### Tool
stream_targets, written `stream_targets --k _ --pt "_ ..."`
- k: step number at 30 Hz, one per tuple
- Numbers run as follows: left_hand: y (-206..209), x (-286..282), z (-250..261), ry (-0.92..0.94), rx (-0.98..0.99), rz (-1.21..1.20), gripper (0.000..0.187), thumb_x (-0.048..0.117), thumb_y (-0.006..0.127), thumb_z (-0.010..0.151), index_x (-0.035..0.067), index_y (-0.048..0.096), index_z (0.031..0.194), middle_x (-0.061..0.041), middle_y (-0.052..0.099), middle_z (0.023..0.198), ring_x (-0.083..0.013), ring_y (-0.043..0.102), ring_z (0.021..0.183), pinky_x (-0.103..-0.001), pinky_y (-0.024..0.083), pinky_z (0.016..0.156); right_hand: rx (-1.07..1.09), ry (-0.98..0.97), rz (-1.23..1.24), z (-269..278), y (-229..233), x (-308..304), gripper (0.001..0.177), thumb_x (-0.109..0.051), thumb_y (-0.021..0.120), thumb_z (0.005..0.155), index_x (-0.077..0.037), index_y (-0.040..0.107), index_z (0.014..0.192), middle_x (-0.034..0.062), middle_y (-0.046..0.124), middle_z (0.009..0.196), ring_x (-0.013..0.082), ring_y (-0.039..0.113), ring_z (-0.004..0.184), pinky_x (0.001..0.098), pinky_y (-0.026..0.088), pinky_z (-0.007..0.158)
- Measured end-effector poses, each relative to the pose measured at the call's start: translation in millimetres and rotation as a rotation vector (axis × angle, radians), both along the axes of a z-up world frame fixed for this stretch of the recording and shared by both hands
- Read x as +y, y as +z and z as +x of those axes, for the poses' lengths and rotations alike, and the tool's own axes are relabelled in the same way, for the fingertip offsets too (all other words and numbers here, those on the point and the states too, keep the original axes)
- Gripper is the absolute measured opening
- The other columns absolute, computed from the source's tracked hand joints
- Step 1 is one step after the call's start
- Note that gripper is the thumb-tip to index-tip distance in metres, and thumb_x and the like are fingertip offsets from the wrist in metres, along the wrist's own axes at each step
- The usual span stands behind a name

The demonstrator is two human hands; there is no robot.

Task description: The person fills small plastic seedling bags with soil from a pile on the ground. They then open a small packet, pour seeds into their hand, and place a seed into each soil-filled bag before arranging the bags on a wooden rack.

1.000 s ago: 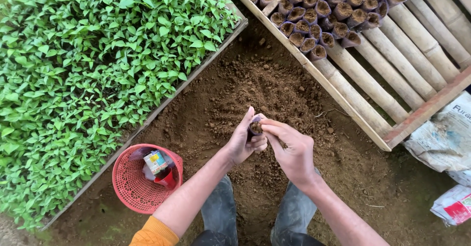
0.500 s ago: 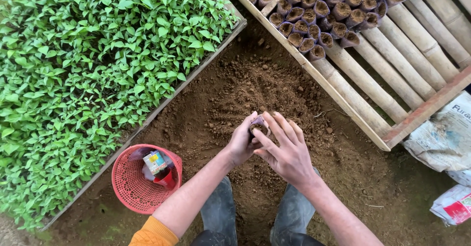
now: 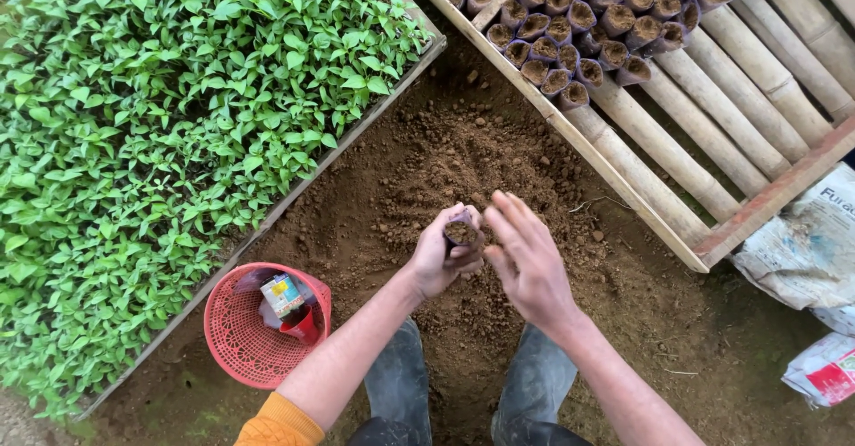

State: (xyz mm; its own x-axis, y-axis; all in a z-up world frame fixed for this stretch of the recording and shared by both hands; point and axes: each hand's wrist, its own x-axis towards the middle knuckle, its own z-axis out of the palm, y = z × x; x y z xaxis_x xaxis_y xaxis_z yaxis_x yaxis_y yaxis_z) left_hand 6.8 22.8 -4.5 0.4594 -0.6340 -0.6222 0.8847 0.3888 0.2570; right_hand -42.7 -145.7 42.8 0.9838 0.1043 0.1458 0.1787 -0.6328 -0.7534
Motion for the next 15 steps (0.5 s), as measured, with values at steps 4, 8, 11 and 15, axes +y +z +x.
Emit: stream_targets --k 4,8,11,15 --pt "-13.1 3.6 2.1 0.050 -0.001 -0.056 0.037 0.048 0.043 0.103 0.014 0.054 0.092 0.009 0.021 0.048 -0.0012 0.020 0.032 -0.018 0.025 0.039 0.009 -0.037 -0.073 4.2 -31.9 -8.5 0.039 -0.008 0.053 0.105 -0.003 0.057 0.144 0.0190 0.055 0.150 0.0353 0.051 0.139 0.0454 0.042 0.114" --pt "-7.4 3.9 5.8 0.079 -0.012 -0.086 0.035 0.045 0.043 0.103 0.014 0.053 0.090 0.008 0.021 0.046 -0.0015 0.021 0.031 -0.019 0.025 0.039 -0.074 0.196 -0.382 11.9 -66.3 -10.4 0.051 0.002 0.057 0.094 -0.007 0.056 0.144 0.0152 0.055 0.150 0.0331 0.050 0.140 0.0428 0.043 0.116" --pt "-8.8 5.5 6.5 0.078 -0.016 -0.097 0.038 0.047 0.041 0.105 0.014 0.053 0.091 0.008 0.022 0.046 -0.0019 0.021 0.031 -0.020 0.026 0.039 -0.119 0.255 -0.378 9.7 -109.9 -19.9 0.043 0.000 0.061 0.093 -0.010 0.062 0.134 0.0088 0.060 0.144 0.0288 0.056 0.134 0.0388 0.049 0.110" --pt "-16.5 8.8 6.4 0.066 -0.013 -0.081 0.042 0.050 0.039 0.106 0.014 0.054 0.091 0.008 0.022 0.046 -0.0025 0.022 0.031 -0.021 0.026 0.040 -0.102 0.168 -0.214 11.4 -137.5 -29.2 0.018 -0.011 0.060 0.101 -0.014 0.073 0.113 0.0034 0.071 0.117 0.0227 0.070 0.108 0.0330 0.060 0.090"
